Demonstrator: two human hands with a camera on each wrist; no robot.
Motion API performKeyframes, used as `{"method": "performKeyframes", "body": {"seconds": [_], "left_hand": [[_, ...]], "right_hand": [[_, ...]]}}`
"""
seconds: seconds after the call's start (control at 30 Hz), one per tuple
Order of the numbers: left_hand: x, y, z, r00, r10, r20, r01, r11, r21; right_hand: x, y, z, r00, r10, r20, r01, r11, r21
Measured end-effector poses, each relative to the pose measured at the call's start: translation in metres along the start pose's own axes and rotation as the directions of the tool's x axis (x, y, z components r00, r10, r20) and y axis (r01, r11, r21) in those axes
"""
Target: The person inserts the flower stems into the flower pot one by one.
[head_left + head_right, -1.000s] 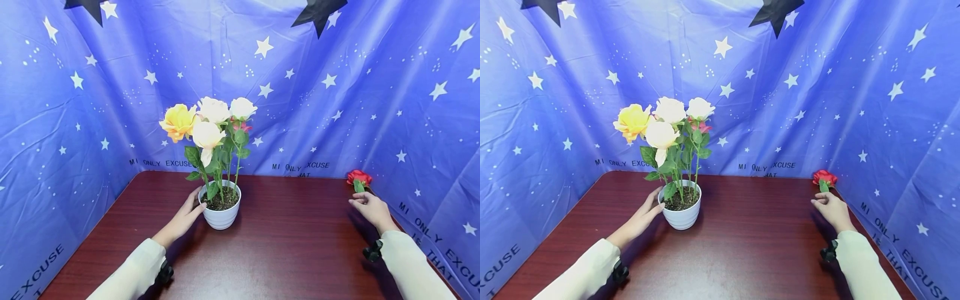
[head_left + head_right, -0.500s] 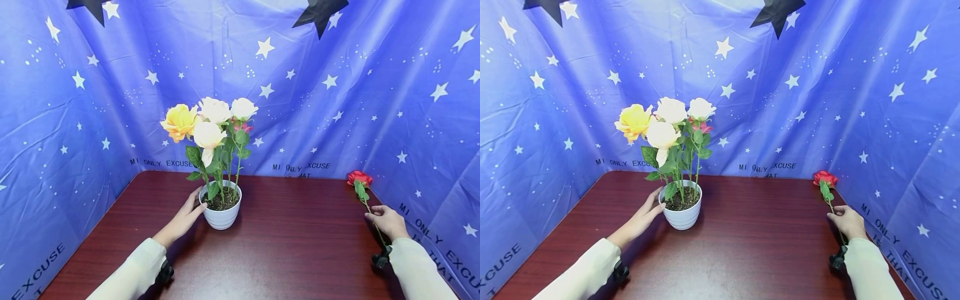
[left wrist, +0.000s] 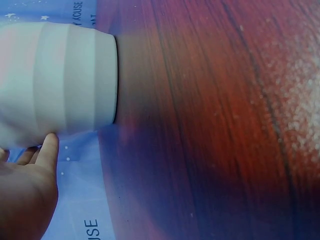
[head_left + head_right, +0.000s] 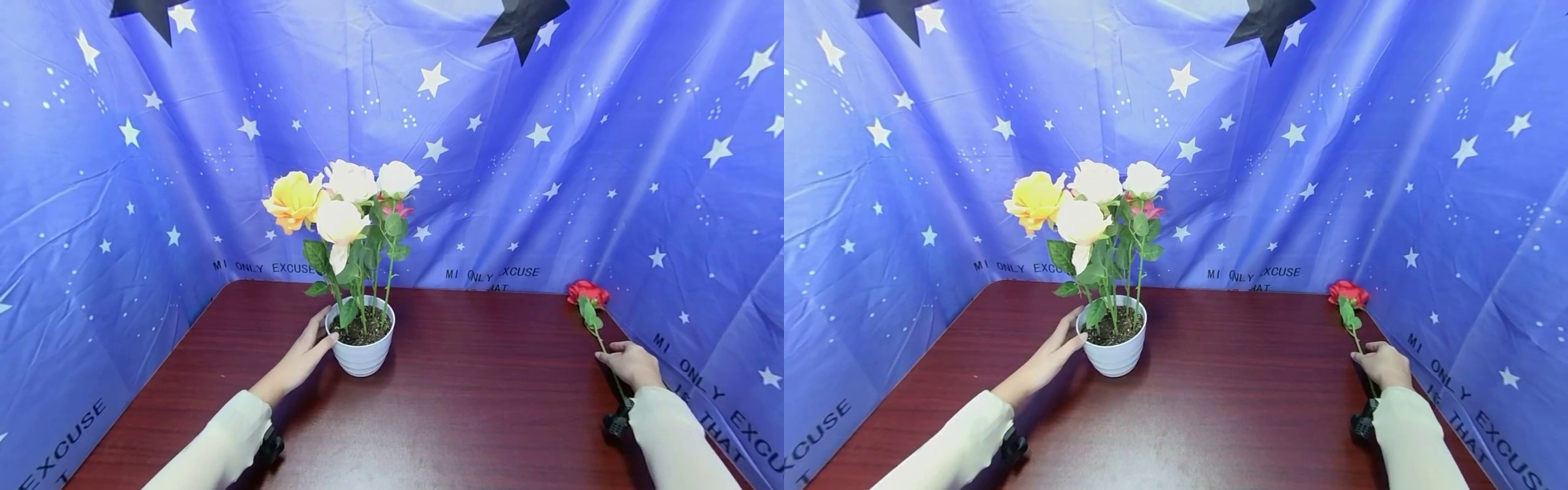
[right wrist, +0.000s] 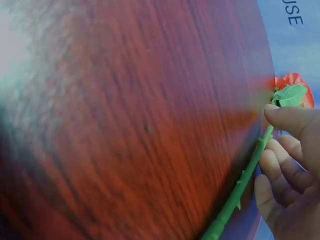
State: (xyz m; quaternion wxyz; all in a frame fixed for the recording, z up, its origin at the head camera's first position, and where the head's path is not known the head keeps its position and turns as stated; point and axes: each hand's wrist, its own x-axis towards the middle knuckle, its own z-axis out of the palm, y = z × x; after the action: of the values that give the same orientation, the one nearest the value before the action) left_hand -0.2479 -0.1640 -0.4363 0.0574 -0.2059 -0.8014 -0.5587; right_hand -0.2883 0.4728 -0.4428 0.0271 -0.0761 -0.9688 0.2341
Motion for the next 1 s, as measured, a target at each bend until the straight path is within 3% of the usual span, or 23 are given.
{"method": "performKeyframes", "body": {"seconds": [0.2, 0.33, 0.5, 0.63, 1.0], "left_hand": [[0.0, -0.001, 0.0, 1.0, 0.004, -0.007, -0.004, 1.0, 0.005], [0.0, -0.001, 0.001, 1.0, 0.007, -0.003, -0.007, 1.0, 0.003], [0.001, -0.001, 0.001, 1.0, 0.011, -0.003, -0.011, 1.0, 0.004], [0.0, 0.0, 0.001, 1.0, 0.018, 0.001, -0.018, 1.0, 0.003], [-0.001, 0.001, 0.0, 1.0, 0.006, -0.002, -0.006, 1.0, 0.014]], "right_hand": [[0.004, 0.001, 0.01, 0.996, 0.061, -0.071, -0.061, 0.998, 0.002], [0.007, 0.002, 0.011, 0.995, 0.047, -0.086, -0.047, 0.999, -0.002], [0.006, 0.001, 0.005, 0.999, -0.011, 0.03, 0.009, 0.998, 0.068], [0.004, -0.006, 0.001, 0.993, -0.021, 0.12, 0.005, 0.992, 0.127], [0.009, -0.018, -0.004, 0.996, -0.05, 0.078, 0.042, 0.994, 0.101]]}}
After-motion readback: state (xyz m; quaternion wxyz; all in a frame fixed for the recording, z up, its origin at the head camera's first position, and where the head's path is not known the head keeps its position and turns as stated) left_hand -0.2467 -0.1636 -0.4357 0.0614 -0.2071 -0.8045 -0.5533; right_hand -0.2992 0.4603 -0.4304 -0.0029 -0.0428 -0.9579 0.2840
